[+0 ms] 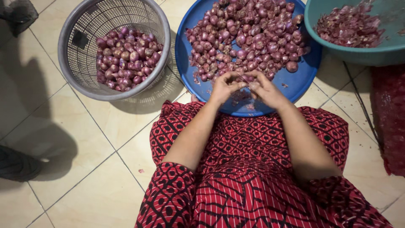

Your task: The person sits on the floor peeling small red shallots. They pick up shallots from a blue tray, use a small knife to trim and peel off the outer skins and roots, drop the discarded peels into a green basin, and place the peeled shallots into a perforated basket.

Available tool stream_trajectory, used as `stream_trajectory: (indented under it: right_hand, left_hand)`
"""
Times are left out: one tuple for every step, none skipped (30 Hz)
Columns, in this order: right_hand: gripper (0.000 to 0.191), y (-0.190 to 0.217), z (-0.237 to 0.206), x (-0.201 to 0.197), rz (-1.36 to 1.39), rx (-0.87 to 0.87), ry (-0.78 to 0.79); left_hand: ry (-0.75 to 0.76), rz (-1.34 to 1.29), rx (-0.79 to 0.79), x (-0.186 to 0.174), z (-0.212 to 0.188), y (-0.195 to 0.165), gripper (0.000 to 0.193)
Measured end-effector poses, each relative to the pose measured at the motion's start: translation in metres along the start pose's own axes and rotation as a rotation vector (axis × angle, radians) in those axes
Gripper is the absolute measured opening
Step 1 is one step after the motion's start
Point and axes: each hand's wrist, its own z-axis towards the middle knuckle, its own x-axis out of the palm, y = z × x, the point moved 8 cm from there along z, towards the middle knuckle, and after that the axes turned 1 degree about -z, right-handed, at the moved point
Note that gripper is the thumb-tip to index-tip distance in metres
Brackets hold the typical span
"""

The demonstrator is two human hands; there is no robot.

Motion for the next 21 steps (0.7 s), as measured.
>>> stream_trajectory:
  right_hand:
    - [0.035,0.006,0.0,0.004,-0.02,-0.051,0.02]
    - [0.034,0.006,0.0,0.005,-0.038,-0.038,0.011]
    - [0.032,0.005,0.001,0.006,-0.055,-0.024,0.003]
    - [0.031,0.003,0.001,0.007,-0.071,-0.011,-0.006]
    - [0.032,0.0,0.002,0.006,-0.078,0.005,-0.019]
    - [0.032,-0.003,0.002,0.005,-0.085,0.021,-0.032]
    - [0.033,-0.006,0.002,0.003,-0.093,0.038,-0.044]
    - [0.033,-0.008,0.002,0.002,-0.089,0.038,-0.042]
    - [0.033,-0.01,0.002,0.001,-0.086,0.039,-0.041]
    - [0.034,-0.012,0.002,0.0,-0.084,0.039,-0.041]
    - [0.033,-0.012,0.002,-0.001,-0.057,0.044,-0.044]
    - [0.033,-0.012,0.002,-0.001,-0.03,0.049,-0.047]
    - [0.032,-0.012,0.002,-0.002,-0.003,0.054,-0.049]
    - [0.033,-0.01,0.002,-0.001,-0.021,0.064,-0.043]
    - [0.034,-0.008,0.0,-0.001,-0.04,0.074,-0.035]
    - [0.036,-0.005,0.0,0.0,-0.059,0.083,-0.028]
    - [0.035,-0.001,0.0,0.001,-0.074,0.076,-0.018]
    - [0.035,0.003,-0.001,0.002,-0.087,0.07,-0.01]
    - [0.035,0.007,-0.002,0.004,-0.101,0.064,-0.001]
    - [0.035,0.01,-0.002,0.004,-0.104,0.074,-0.004]
    - [0.035,0.012,-0.002,0.005,-0.107,0.084,-0.006]
  left_hand:
    - [-0.002,0.004,0.0,-0.001,0.0,0.002,0.042]
    - [-0.003,0.009,0.0,-0.002,0.0,0.003,0.039]
    - [-0.004,0.014,0.0,-0.004,0.0,0.004,0.037]
    - [0.003,-0.057,-0.017,-0.005,0.0,0.006,0.038]
    - [0.01,-0.129,-0.033,-0.005,0.0,0.008,0.039]
    - [0.017,-0.201,-0.049,-0.004,0.001,0.009,0.04]
    - [0.011,-0.217,-0.052,-0.005,0.001,0.009,0.041]
    - [0.005,-0.234,-0.056,-0.005,0.001,0.008,0.042]
    - [0.0,-0.251,-0.06,-0.004,0.001,0.008,0.043]
    - [-0.013,-0.149,-0.043,-0.005,0.001,0.005,0.044]
    - [-0.026,-0.047,-0.026,-0.006,0.0,0.002,0.045]
    - [-0.04,0.056,-0.01,-0.007,-0.001,-0.002,0.046]
    - [-0.03,0.1,0.067,-0.006,-0.001,-0.01,0.045]
    - [-0.019,0.144,0.144,-0.004,-0.003,-0.018,0.045]
    - [-0.009,0.188,0.222,-0.003,-0.004,-0.027,0.045]
    - [0.007,0.222,0.252,-0.002,-0.005,-0.031,0.045]
    - [0.023,0.255,0.281,0.0,-0.007,-0.035,0.046]
    - [0.039,0.289,0.308,0.002,-0.008,-0.038,0.046]
    - [0.033,0.175,0.217,0.001,-0.007,-0.031,0.048]
    - [0.027,0.062,0.127,0.0,-0.006,-0.024,0.05]
    - [0.022,-0.051,0.036,0.001,-0.005,-0.017,0.052]
